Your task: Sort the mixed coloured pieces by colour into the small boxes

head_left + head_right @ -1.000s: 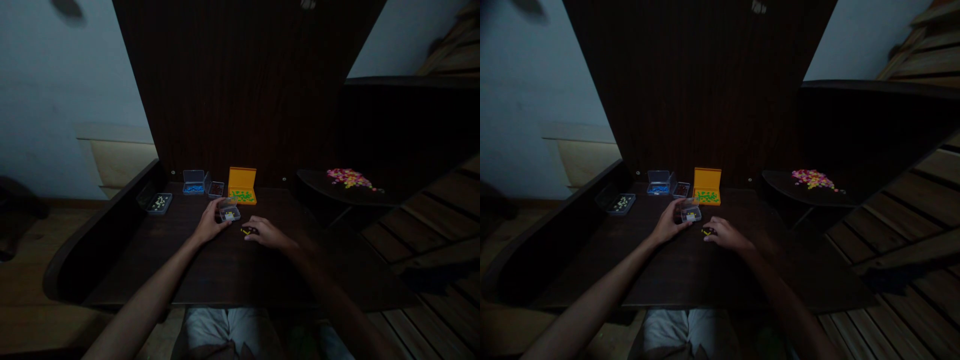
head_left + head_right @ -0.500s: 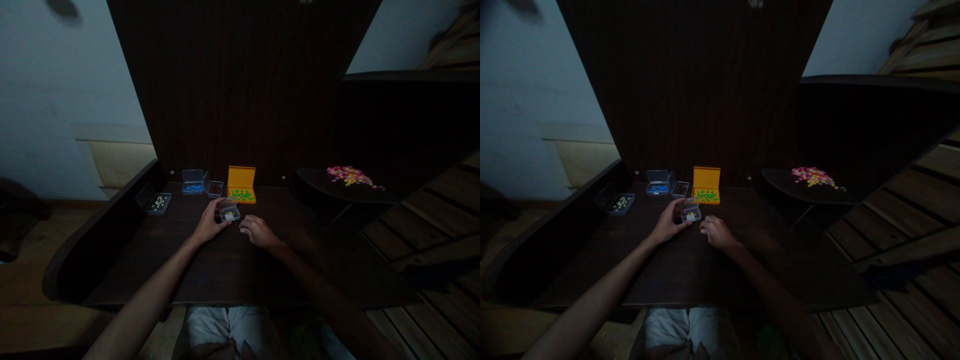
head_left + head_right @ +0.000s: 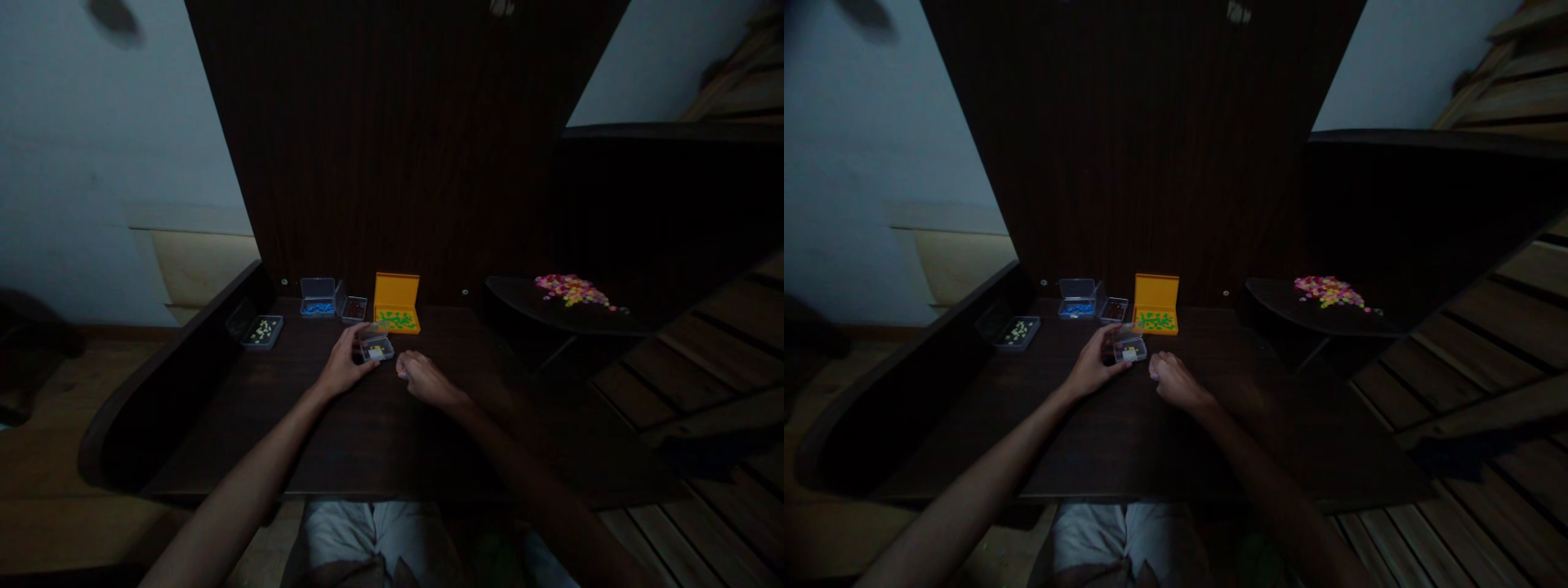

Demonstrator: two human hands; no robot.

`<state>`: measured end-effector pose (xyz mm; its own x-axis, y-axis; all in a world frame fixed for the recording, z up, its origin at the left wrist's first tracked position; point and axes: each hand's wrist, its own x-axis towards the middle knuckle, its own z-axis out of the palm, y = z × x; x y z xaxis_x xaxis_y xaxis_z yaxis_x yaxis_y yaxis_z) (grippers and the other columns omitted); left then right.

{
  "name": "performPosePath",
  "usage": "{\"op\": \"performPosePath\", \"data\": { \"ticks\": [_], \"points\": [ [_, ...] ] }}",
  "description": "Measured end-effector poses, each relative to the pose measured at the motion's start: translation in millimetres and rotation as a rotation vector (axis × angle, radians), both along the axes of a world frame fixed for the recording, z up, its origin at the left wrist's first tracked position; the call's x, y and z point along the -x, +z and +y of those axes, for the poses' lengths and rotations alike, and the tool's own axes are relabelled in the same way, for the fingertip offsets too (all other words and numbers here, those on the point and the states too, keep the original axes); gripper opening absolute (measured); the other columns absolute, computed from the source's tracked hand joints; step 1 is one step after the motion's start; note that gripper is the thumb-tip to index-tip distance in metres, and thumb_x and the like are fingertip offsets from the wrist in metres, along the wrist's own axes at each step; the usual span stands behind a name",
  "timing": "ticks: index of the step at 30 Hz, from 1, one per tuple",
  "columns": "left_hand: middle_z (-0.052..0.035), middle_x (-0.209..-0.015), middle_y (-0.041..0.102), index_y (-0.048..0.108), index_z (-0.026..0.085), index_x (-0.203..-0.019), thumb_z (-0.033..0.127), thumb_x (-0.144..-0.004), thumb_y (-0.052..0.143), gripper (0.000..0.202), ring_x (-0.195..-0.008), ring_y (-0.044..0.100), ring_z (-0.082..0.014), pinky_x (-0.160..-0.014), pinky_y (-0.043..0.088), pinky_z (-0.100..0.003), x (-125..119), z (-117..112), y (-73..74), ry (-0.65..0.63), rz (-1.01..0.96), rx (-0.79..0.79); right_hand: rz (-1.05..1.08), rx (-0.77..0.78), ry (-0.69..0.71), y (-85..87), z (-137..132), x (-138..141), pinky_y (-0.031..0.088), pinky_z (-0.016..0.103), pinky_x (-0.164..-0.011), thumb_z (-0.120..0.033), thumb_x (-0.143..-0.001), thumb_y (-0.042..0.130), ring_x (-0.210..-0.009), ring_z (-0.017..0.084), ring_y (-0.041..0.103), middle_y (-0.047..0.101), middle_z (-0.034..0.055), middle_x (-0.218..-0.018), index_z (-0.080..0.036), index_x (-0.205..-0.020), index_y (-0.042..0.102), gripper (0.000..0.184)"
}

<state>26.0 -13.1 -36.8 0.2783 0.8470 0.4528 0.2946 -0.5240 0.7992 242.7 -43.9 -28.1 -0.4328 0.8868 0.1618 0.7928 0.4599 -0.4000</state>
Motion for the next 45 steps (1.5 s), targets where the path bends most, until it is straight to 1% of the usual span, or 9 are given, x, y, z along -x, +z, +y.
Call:
{"op": "performPosePath", "data": {
  "ticks": [6, 11, 14, 17, 22, 27, 34, 41, 45],
  "points": [
    [-0.0109, -0.135, 0.051, 0.045, 0.023, -0.133, 0.022, -0.071, 0.077, 0.07, -0.098, 0.063, -0.0208, -0.081, 0.06, -0.038, -2, -1, 0.5, -0.031, 0.004, -0.014, 0.248, 0.009, -0.042, 24.0, 6, -12, 0.039, 0.024, -0.064, -0.006, -0.082, 0.055, -0.07, 0.015, 0.055, 0.061, 0.0014, -0.077, -0.018, -0.079, 0.057, 0.012],
    [-0.0098, -0.131, 0.054, 0.046, 0.024, -0.133, 0.022, -0.07, 0.078, 0.07, -0.104, 0.062, -0.0228, -0.083, 0.059, -0.038, -6, -6, 2.2, -0.066, 0.004, -0.021, 0.331, -0.056, -0.025, 38.7, 13, 2, 0.041, 0.024, -0.065, -0.008, -0.081, 0.057, -0.071, 0.015, 0.056, 0.062, 0.0012, -0.078, -0.018, -0.079, 0.058, 0.011],
    [-0.0102, -0.131, 0.054, 0.046, 0.024, -0.133, 0.022, -0.071, 0.078, 0.07, -0.109, 0.061, -0.0241, -0.087, 0.058, -0.04, -7, -8, 3.9, -0.085, 0.002, -0.025, 0.331, -0.072, -0.011, 37.6, 17, 14, 0.044, 0.026, -0.07, -0.007, -0.082, 0.056, -0.074, 0.016, 0.057, 0.063, 0.0025, -0.081, -0.018, -0.08, 0.058, 0.011],
    [-0.0111, -0.131, 0.054, 0.045, 0.023, -0.133, 0.023, -0.072, 0.078, 0.069, -0.107, 0.061, -0.0237, -0.086, 0.058, -0.04, -7, -9, 4.8, -0.09, -0.006, -0.011, 0.304, -0.11, 0.013, 33.1, 20, 20, 0.046, 0.028, -0.075, -0.006, -0.083, 0.057, -0.079, 0.017, 0.059, 0.064, 0.004, -0.085, -0.018, -0.081, 0.059, 0.012],
    [-0.0108, -0.131, 0.054, 0.046, 0.023, -0.133, 0.024, -0.072, 0.078, 0.069, -0.108, 0.061, -0.0239, -0.086, 0.058, -0.04, -7, -9, 4.8, -0.094, -0.007, -0.007, 0.229, -0.147, 0.048, 27.3, 24, 17, 0.047, 0.034, -0.085, -0.005, -0.085, 0.057, -0.091, 0.02, 0.061, 0.068, 0.0066, -0.091, -0.017, -0.086, 0.065, 0.014],
    [-0.0104, -0.131, 0.054, 0.046, 0.023, -0.133, 0.022, -0.071, 0.078, 0.07, -0.106, 0.062, -0.0229, -0.086, 0.058, -0.039, -8, -8, 2.5, -0.098, -0.008, -0.018, 0.175, -0.159, 0.046, 26.9, 23, 12, 0.047, 0.038, -0.092, -0.006, -0.088, 0.057, -0.099, 0.023, 0.063, 0.071, 0.01, -0.1, -0.017, -0.092, 0.071, 0.018],
    [-0.0101, -0.132, 0.054, 0.044, 0.023, -0.134, 0.023, -0.072, 0.078, 0.071, -0.103, 0.063, -0.0221, -0.087, 0.058, -0.039, -7, -9, 2.2, -0.093, 0.003, -0.033, 0.209, -0.201, 0.043, 35.0, 17, 2, 0.05, 0.036, -0.088, -0.001, -0.083, 0.055, -0.095, 0.021, 0.065, 0.073, 0.006, -0.096, -0.019, -0.095, 0.074, 0.029],
    [-0.0136, -0.138, 0.052, 0.039, 0.021, -0.14, 0.027, -0.074, 0.077, 0.076, -0.105, 0.064, -0.024, -0.09, 0.057, -0.043, -1, -4, 4.5, -0.078, -0.023, 0.01, 0.296, -0.221, 0.029, 31.9, 15, -10, 0.05, 0.036, -0.086, -0.005, -0.087, 0.055, -0.091, 0.02, 0.064, 0.072, 0.0059, -0.093, -0.019, -0.091, 0.072, 0.022],
    [-0.0124, -0.137, 0.053, 0.041, 0.022, -0.14, 0.025, -0.074, 0.077, 0.076, -0.11, 0.063, -0.0251, -0.095, 0.055, -0.045, 0, -4, 3.1, -0.08, 0.016, 0.006, 0.347, -0.19, -0.032, 23.3, 14, -14, 0.053, 0.034, -0.079, -0.011, -0.084, 0.06, -0.088, 0.019, 0.063, 0.068, 0.0078, -0.099, -0.018, -0.107, 0.068, 0.025]
  ]
}}
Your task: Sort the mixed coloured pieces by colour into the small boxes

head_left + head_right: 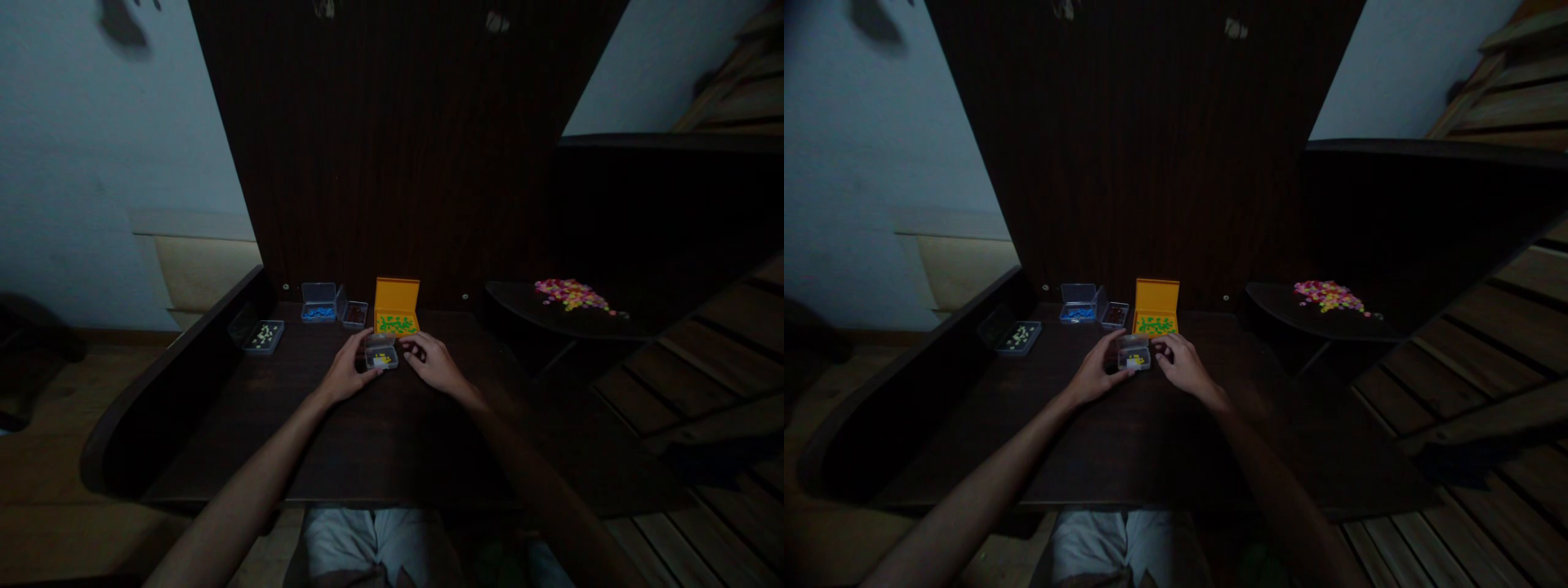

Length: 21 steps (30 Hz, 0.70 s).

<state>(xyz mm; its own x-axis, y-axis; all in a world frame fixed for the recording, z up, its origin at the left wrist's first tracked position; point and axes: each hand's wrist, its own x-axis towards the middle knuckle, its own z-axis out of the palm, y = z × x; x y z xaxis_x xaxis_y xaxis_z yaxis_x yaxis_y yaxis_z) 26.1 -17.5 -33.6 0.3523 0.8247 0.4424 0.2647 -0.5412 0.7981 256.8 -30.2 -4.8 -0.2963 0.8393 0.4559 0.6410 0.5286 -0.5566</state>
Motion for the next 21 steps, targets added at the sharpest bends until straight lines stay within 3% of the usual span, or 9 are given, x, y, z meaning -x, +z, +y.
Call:
{"op": "performPosePath", "data": {
  "ticks": [3, 7, 11, 17, 21],
  "points": [
    [-0.0111, -0.132, 0.055, 0.044, 0.022, -0.139, 0.024, -0.074, 0.078, 0.073, -0.115, 0.06, -0.0261, -0.099, 0.052, -0.045, -1, -2, -1.3, -0.028, 0.063, -0.033, -0.005, 0.027, 0.05, -9.0, 0, -3, 0.053, 0.04, -0.089, -0.022, -0.081, 0.069, -0.107, 0.024, 0.061, 0.062, 0.0117, -0.122, -0.02, -0.128, 0.058, 0.048],
    [-0.007, -0.119, 0.06, 0.051, 0.023, -0.137, 0.023, -0.075, 0.077, 0.067, -0.111, 0.06, -0.0235, -0.101, 0.05, -0.043, -3, -2, -2.0, -0.081, 0.197, -0.084, -0.11, 0.065, 0.207, -25.9, 1, -7, 0.04, 0.049, -0.11, -0.035, -0.08, 0.075, -0.133, 0.029, 0.047, 0.049, 0.0144, -0.144, -0.021, -0.145, 0.045, 0.073],
    [-0.0063, -0.111, 0.06, 0.056, 0.023, -0.135, 0.024, -0.081, 0.072, 0.056, -0.107, 0.061, -0.0211, -0.1, 0.05, -0.041, -1, -2, -2.0, -0.124, 0.297, -0.139, -0.198, 0.082, 0.246, -38.5, 0, -4, 0.038, 0.049, -0.112, -0.037, -0.088, 0.067, -0.135, 0.029, 0.046, 0.047, 0.0154, -0.147, -0.019, -0.148, 0.042, 0.067],
    [-0.0115, -0.143, 0.051, 0.06, 0.023, -0.132, 0.028, -0.088, 0.064, 0.044, -0.129, 0.052, -0.0268, -0.11, 0.043, -0.045, 3, 1, -8.6, -0.158, 0.377, -0.216, -0.293, -0.021, 0.264, -40.1, -6, 0, 0.039, 0.047, -0.113, -0.033, -0.097, 0.055, -0.136, 0.027, 0.045, 0.044, 0.0134, -0.15, -0.021, -0.148, 0.042, 0.054],
    [-0.0127, -0.144, 0.051, 0.057, 0.022, -0.135, 0.033, -0.092, 0.059, 0.044, -0.13, 0.052, -0.0268, -0.11, 0.043, -0.046, 4, 2, -13.1, -0.185, 0.443, -0.251, -0.337, -0.091, 0.26, -43.8, -8, -2, 0.041, 0.045, -0.113, -0.03, -0.099, 0.05, -0.137, 0.026, 0.044, 0.044, 0.0148, -0.149, -0.017, -0.148, 0.041, 0.052]
  ]
}}
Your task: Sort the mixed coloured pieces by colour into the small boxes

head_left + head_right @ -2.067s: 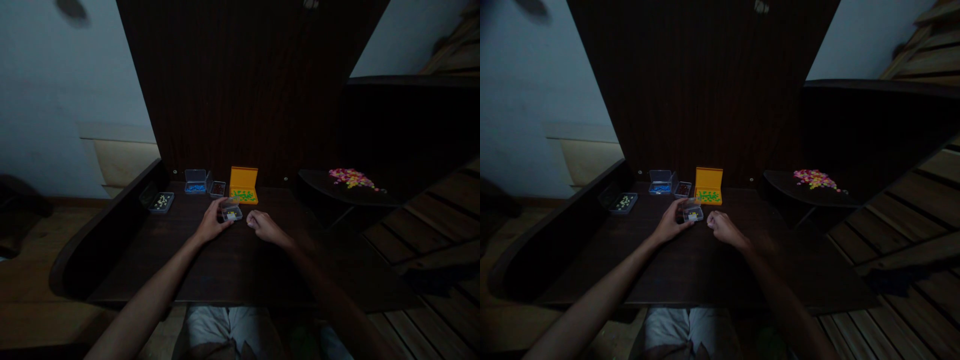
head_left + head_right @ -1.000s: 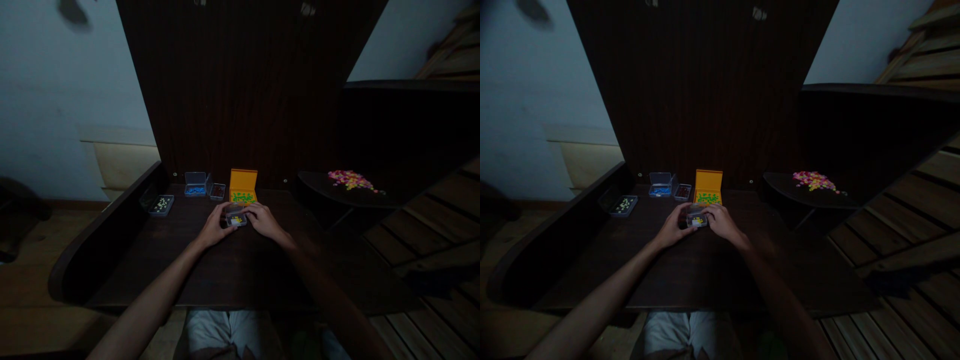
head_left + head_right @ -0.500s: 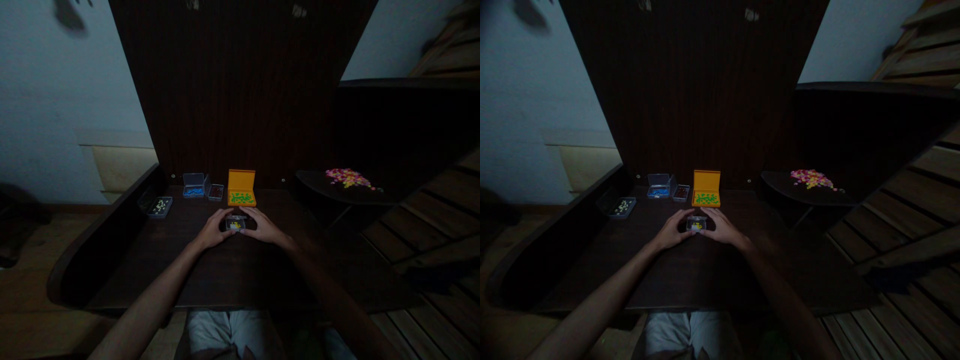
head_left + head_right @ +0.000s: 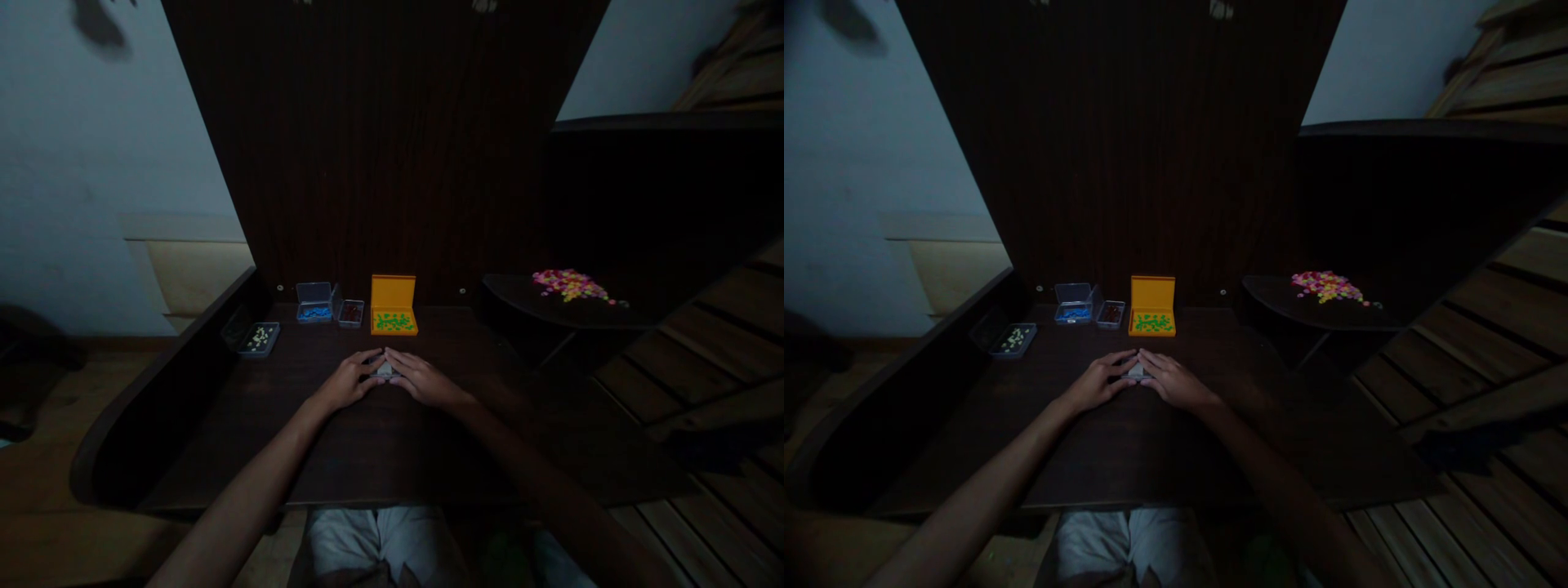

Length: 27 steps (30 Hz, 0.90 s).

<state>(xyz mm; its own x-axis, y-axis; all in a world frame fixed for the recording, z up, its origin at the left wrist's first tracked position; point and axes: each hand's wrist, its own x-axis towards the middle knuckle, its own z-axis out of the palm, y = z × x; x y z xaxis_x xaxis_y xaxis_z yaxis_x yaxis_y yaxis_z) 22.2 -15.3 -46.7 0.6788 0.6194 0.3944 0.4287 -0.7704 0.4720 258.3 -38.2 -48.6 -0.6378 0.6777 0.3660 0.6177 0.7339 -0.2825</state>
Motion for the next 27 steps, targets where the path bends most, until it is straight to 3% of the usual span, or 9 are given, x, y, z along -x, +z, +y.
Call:
{"op": "performPosePath", "data": {
  "ticks": [8, 14, 17, 20, 24, 27],
  "points": [
    [-0.0143, -0.146, 0.049, 0.053, 0.019, -0.139, 0.034, -0.097, 0.05, 0.044, -0.13, 0.052, -0.0263, -0.11, 0.043, -0.044, -10, -5, 0.5, -0.015, 0.095, -0.115, -0.036, -0.083, 0.041, -0.5, -3, -11, 0.043, 0.043, -0.113, -0.026, -0.1, 0.045, -0.136, 0.025, 0.046, 0.049, 0.0166, -0.146, -0.012, -0.147, 0.041, 0.049],
    [-0.0129, -0.147, 0.049, 0.052, 0.022, -0.139, 0.036, -0.093, 0.056, 0.048, -0.13, 0.053, -0.0267, -0.109, 0.044, -0.046, -15, -8, 3.7, -0.012, 0.02, -0.047, -0.005, 0.025, 0.011, 3.5, -5, -18, 0.041, 0.045, -0.114, -0.029, -0.099, 0.049, -0.137, 0.025, 0.043, 0.045, 0.0143, -0.149, -0.016, -0.148, 0.041, 0.051],
    [-0.0134, -0.144, 0.052, 0.05, 0.02, -0.14, 0.044, -0.086, 0.065, 0.061, -0.13, 0.053, -0.0281, -0.11, 0.043, -0.047, -14, -9, 9.6, 0.021, -0.07, 0.036, 0.039, 0.087, -0.016, 14.9, -4, -22, 0.039, 0.046, -0.114, -0.039, -0.098, 0.052, -0.139, 0.026, 0.041, 0.042, 0.0111, -0.151, -0.021, -0.148, 0.042, 0.055],
    [-0.0119, -0.136, 0.059, 0.054, 0.019, -0.136, 0.044, -0.092, 0.055, 0.051, -0.126, 0.056, -0.0262, -0.109, 0.044, -0.046, -12, -3, 15.2, 0.132, -0.184, 0.105, 0.122, 0.071, -0.106, 31.7, 1, -29, 0.038, 0.049, -0.113, -0.043, -0.098, 0.051, -0.137, 0.027, 0.043, 0.046, 0.009, -0.149, -0.025, -0.144, 0.048, 0.049],
    [-0.011, -0.124, 0.063, 0.058, 0.017, -0.126, 0.037, -0.095, 0.048, 0.038, -0.117, 0.06, -0.0237, -0.104, 0.048, -0.043, -13, 16, 14.7, 0.31, -0.276, 0.101, 0.214, -0.035, -0.196, 52.5, 20, -39, 0.038, 0.051, -0.111, -0.036, -0.099, 0.049, -0.13, 0.026, 0.05, 0.055, 0.0096, -0.141, -0.025, -0.135, 0.057, 0.039],
    [-0.0122, -0.128, 0.058, 0.049, 0.017, -0.133, 0.032, -0.089, 0.058, 0.048, -0.117, 0.058, -0.0239, -0.102, 0.05, -0.041, -17, 32, 8.8, 0.334, -0.253, 0.068, 0.239, -0.119, -0.236, 62.8, 44, -44, 0.036, 0.053, -0.111, -0.028, -0.097, 0.049, -0.126, 0.025, 0.053, 0.058, 0.0105, -0.136, -0.023, -0.131, 0.06, 0.036]
  ]
}}
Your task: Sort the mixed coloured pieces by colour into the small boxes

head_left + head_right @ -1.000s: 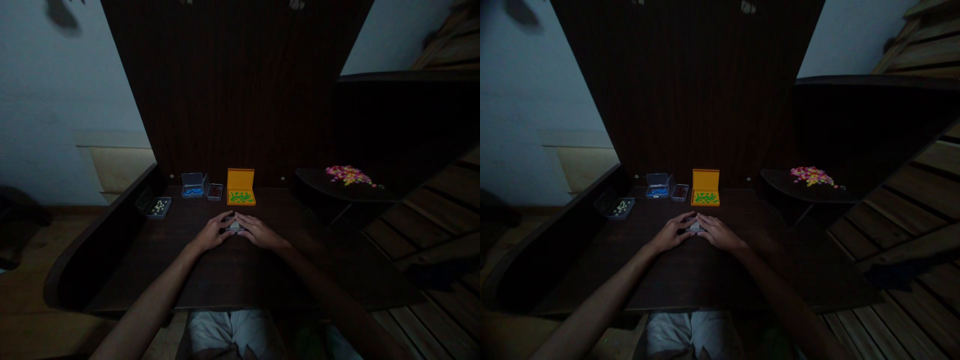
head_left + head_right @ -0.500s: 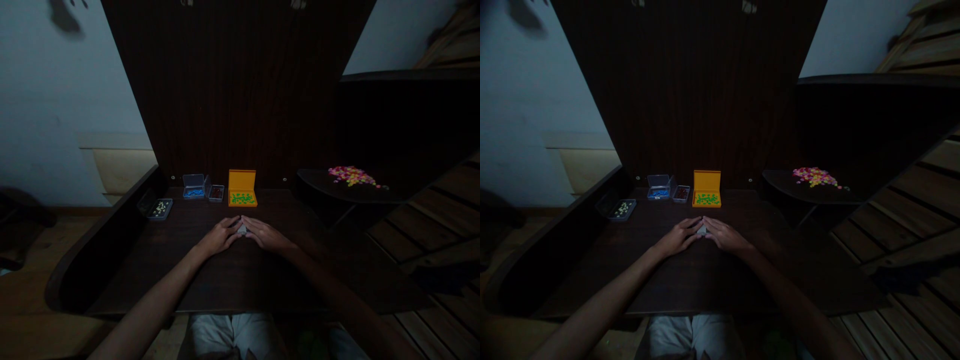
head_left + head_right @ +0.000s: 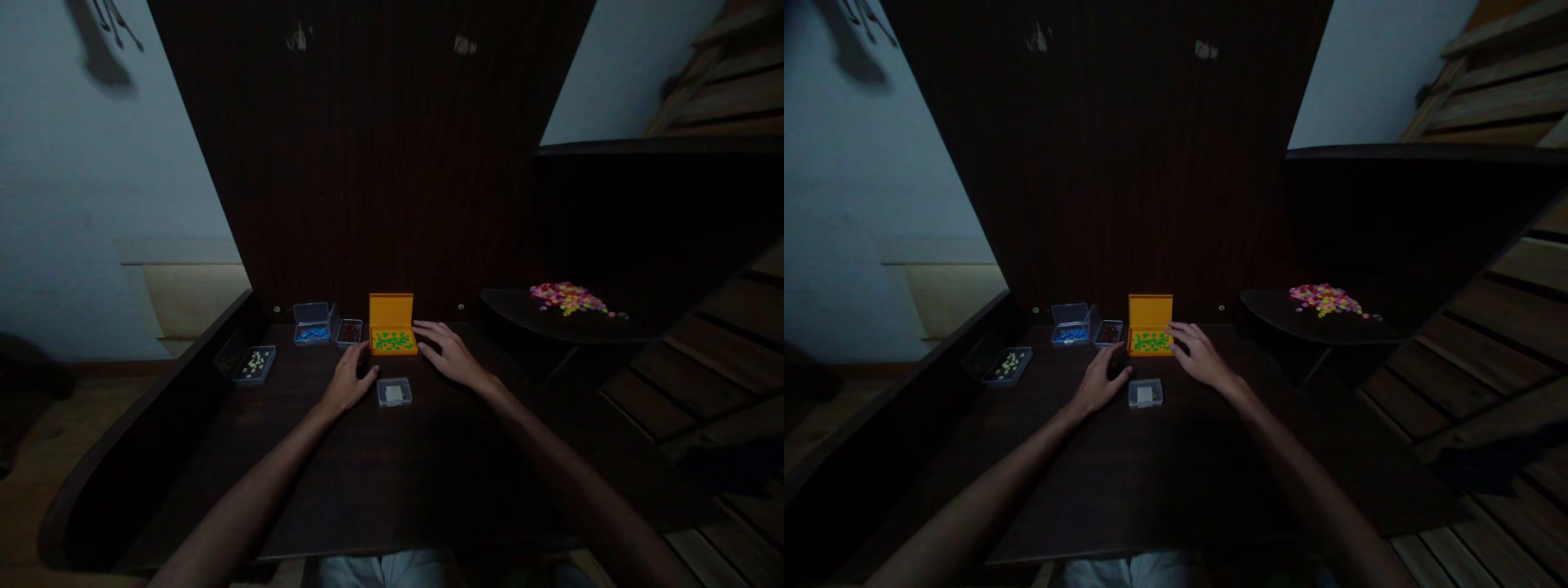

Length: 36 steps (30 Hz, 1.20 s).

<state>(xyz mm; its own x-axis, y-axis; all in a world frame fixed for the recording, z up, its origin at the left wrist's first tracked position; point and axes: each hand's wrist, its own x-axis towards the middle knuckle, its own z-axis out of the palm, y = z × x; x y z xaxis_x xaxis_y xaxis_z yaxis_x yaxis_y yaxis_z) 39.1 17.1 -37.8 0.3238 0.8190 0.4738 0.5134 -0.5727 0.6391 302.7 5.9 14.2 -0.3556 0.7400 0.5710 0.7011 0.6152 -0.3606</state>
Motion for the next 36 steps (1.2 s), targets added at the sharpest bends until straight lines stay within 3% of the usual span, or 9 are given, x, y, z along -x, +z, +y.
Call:
{"op": "performPosePath", "data": {
  "ticks": [3, 6, 11, 15, 21, 27, 30, 32, 36],
  "points": [
    [-0.0128, -0.131, 0.054, 0.043, 0.019, -0.139, 0.029, -0.086, 0.062, 0.057, -0.119, 0.056, -0.0243, -0.102, 0.05, -0.041, -5, 14, -6.4, -0.012, 0.037, -0.025, 0.019, -0.055, -0.042, 5.5, 29, -1, 0.042, 0.05, -0.106, -0.022, -0.093, 0.05, -0.12, 0.026, 0.056, 0.062, 0.0109, -0.128, -0.022, -0.126, 0.062, 0.036],
    [-0.0133, -0.132, 0.053, 0.044, 0.018, -0.138, 0.027, -0.088, 0.06, 0.054, -0.122, 0.055, -0.025, -0.105, 0.048, -0.043, -8, 25, -11.9, -0.026, 0.065, -0.077, 0.019, -0.089, -0.083, 7.2, 59, 0, 0.045, 0.048, -0.102, -0.018, -0.088, 0.051, -0.115, 0.027, 0.057, 0.062, 0.0122, -0.122, -0.019, -0.124, 0.063, 0.038],
    [-0.0144, -0.125, 0.058, 0.063, 0.016, -0.114, 0.026, -0.088, 0.059, 0.027, -0.118, 0.058, -0.0269, -0.103, 0.05, -0.045, -13, 39, -20.9, -0.023, 0.124, -0.147, -0.046, -0.09, -0.142, 3.5, 99, 2, 0.046, 0.046, -0.102, -0.014, -0.083, 0.052, -0.112, 0.028, 0.055, 0.059, 0.0128, -0.122, -0.017, -0.125, 0.06, 0.043],
    [-0.0142, -0.124, 0.06, 0.065, 0.016, -0.103, 0.024, -0.089, 0.058, 0.018, -0.116, 0.061, -0.0264, -0.102, 0.052, -0.043, -15, 43, -25.6, -0.024, 0.139, -0.161, -0.089, -0.111, -0.19, -2.2, 114, 4, 0.046, 0.048, -0.101, -0.01, -0.083, 0.049, -0.11, 0.03, 0.054, 0.057, 0.0138, -0.124, -0.017, -0.128, 0.058, 0.046],
    [-0.0123, -0.12, 0.06, 0.065, 0.017, -0.097, 0.021, -0.09, 0.055, 0.013, -0.109, 0.064, -0.0233, -0.098, 0.054, -0.04, -15, 44, -25.2, -0.028, 0.131, -0.155, -0.072, -0.14, -0.23, -6.1, 124, 11, 0.048, 0.045, -0.097, -0.016, -0.091, 0.043, -0.101, 0.028, 0.056, 0.056, 0.0152, -0.111, -0.012, -0.126, 0.059, 0.038],
    [-0.0116, -0.119, 0.057, 0.063, 0.016, -0.09, 0.019, -0.09, 0.055, 0.009, -0.107, 0.064, -0.023, -0.096, 0.055, -0.039, -17, 45, -20.6, -0.011, 0.137, -0.154, -0.082, -0.19, -0.236, -1.1, 123, 11, 0.052, 0.041, -0.086, -0.025, -0.096, 0.045, -0.094, 0.027, 0.056, 0.056, 0.0113, -0.097, -0.018, -0.104, 0.068, 0.026],
    [-0.0119, -0.124, 0.053, 0.061, 0.017, -0.093, 0.018, -0.089, 0.054, 0.008, -0.111, 0.062, -0.0243, -0.098, 0.054, -0.041, -18, 45, -19.7, -0.009, 0.114, -0.142, -0.096, -0.129, -0.207, 3.3, 116, 8, 0.051, 0.038, -0.085, -0.024, -0.096, 0.044, -0.093, 0.026, 0.057, 0.06, 0.0115, -0.098, -0.018, -0.1, 0.066, 0.023],
    [-0.013, -0.128, 0.05, 0.058, 0.017, -0.106, 0.018, -0.088, 0.056, 0.018, -0.114, 0.061, -0.0256, -0.1, 0.053, -0.043, -18, 46, -19.8, -0.013, 0.076, -0.112, -0.079, -0.052, -0.135, 5.1, 109, 6, 0.051, 0.035, -0.082, -0.023, -0.098, 0.042, -0.089, 0.023, 0.06, 0.063, 0.0099, -0.097, -0.017, -0.103, 0.064, 0.023],
    [-0.0157, -0.139, 0.043, 0.036, 0.019, -0.138, 0.015, -0.082, 0.061, 0.062, -0.128, 0.051, -0.0278, -0.105, 0.048, -0.045, -20, 47, -19.6, -0.015, -0.031, -0.08, -0.059, 0.011, -0.006, 1.3, 89, 0, 0.051, 0.034, -0.086, -0.025, -0.099, 0.043, -0.094, 0.022, 0.064, 0.067, 0.0095, -0.103, -0.018, -0.111, 0.063, 0.024]
  ]
}}
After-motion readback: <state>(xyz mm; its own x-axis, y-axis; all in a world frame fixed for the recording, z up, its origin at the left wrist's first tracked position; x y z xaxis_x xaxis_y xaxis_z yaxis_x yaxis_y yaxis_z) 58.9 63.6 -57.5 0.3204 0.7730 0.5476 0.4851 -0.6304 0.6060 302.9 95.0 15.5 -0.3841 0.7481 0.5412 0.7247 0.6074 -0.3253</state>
